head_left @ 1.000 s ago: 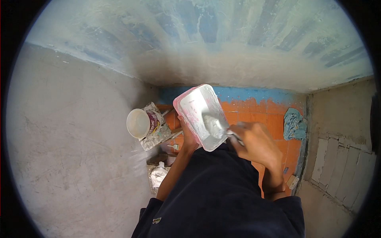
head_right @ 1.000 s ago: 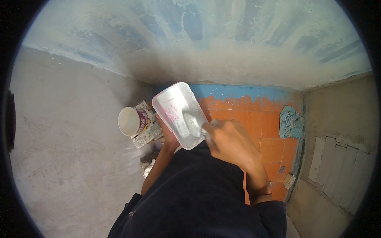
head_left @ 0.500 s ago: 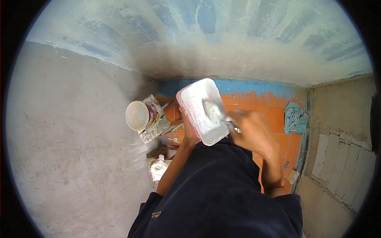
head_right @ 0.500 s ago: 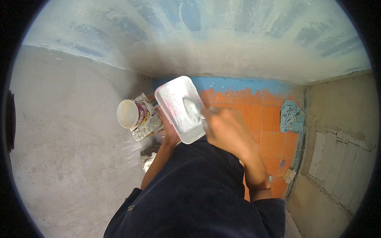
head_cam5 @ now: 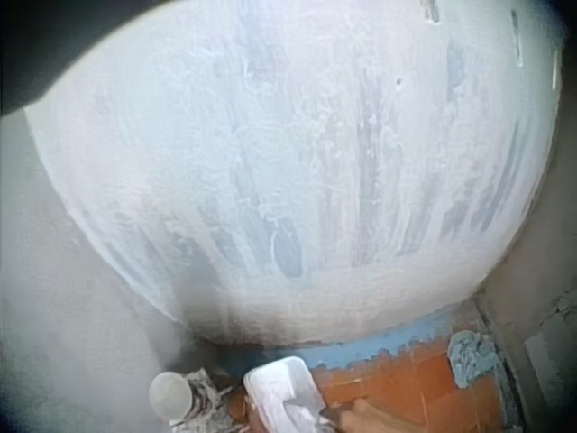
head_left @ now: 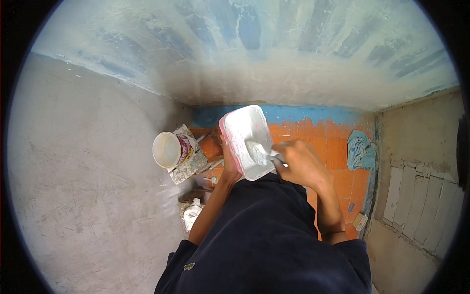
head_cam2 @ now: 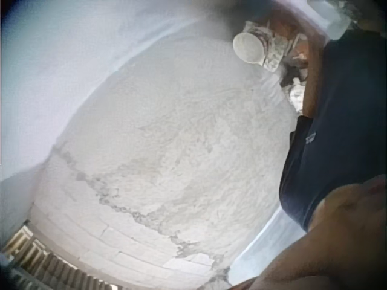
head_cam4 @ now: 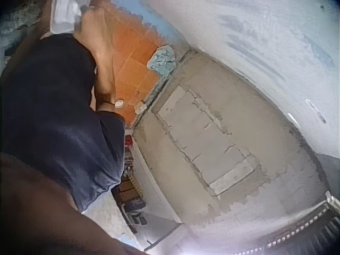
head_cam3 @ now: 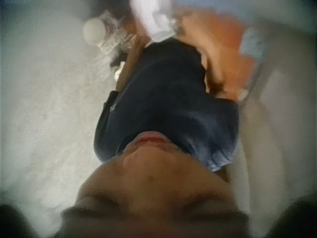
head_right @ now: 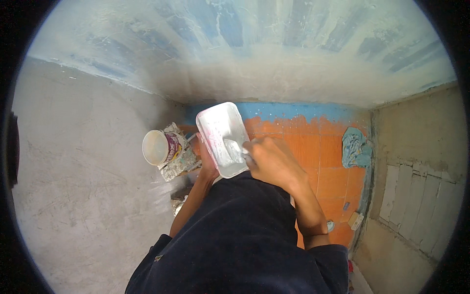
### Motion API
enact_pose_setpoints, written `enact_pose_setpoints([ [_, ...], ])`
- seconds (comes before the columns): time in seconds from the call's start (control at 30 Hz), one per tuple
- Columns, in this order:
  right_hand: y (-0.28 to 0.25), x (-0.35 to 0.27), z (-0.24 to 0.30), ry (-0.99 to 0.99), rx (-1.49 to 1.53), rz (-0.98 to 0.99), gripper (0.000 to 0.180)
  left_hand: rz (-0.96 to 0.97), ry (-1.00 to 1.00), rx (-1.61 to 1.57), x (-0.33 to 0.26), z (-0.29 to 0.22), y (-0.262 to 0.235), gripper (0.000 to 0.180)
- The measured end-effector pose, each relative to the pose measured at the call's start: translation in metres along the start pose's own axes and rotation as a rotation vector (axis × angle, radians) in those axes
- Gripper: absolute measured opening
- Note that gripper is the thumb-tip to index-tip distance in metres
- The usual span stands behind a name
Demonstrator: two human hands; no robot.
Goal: Apply white paint or plaster to an interior wall using a brush.
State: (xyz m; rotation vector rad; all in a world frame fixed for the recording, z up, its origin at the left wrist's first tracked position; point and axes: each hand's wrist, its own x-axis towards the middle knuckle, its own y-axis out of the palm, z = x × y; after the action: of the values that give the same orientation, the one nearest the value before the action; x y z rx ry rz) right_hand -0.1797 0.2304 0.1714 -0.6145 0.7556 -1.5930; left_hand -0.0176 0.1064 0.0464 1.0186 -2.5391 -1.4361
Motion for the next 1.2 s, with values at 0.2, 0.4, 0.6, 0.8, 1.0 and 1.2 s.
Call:
enact_pose_setpoints([
  [0.2,-0.014,0.000,-0.007,0.032,0.190,-0.127,0.016,0.090,0.036,-0.133,-0.004,-0.009,-0.004,0.079],
  [0.4,0.019,0.010,-0.022,0.049,0.316,-0.065,0.018,-0.197,0.050,-0.226,-0.019,-0.009,-0.021,0.074],
  [0.6,0.047,0.033,-0.024,0.035,0.576,0.161,0.015,-0.317,0.201,-0.149,-0.039,-0.025,-0.059,0.076],
  [0.8,0.080,0.076,-0.016,0.048,0.829,0.272,0.012,-0.374,0.307,-0.223,-0.062,-0.060,-0.080,0.076],
  [1.0,0.114,0.129,0.016,0.149,0.979,0.231,0.015,-0.444,0.370,-0.328,-0.082,-0.095,-0.131,0.074],
  [1.2,0.167,0.177,0.062,0.133,0.926,0.097,0.030,-0.353,0.417,-0.425,-0.094,-0.156,-0.196,0.073],
])
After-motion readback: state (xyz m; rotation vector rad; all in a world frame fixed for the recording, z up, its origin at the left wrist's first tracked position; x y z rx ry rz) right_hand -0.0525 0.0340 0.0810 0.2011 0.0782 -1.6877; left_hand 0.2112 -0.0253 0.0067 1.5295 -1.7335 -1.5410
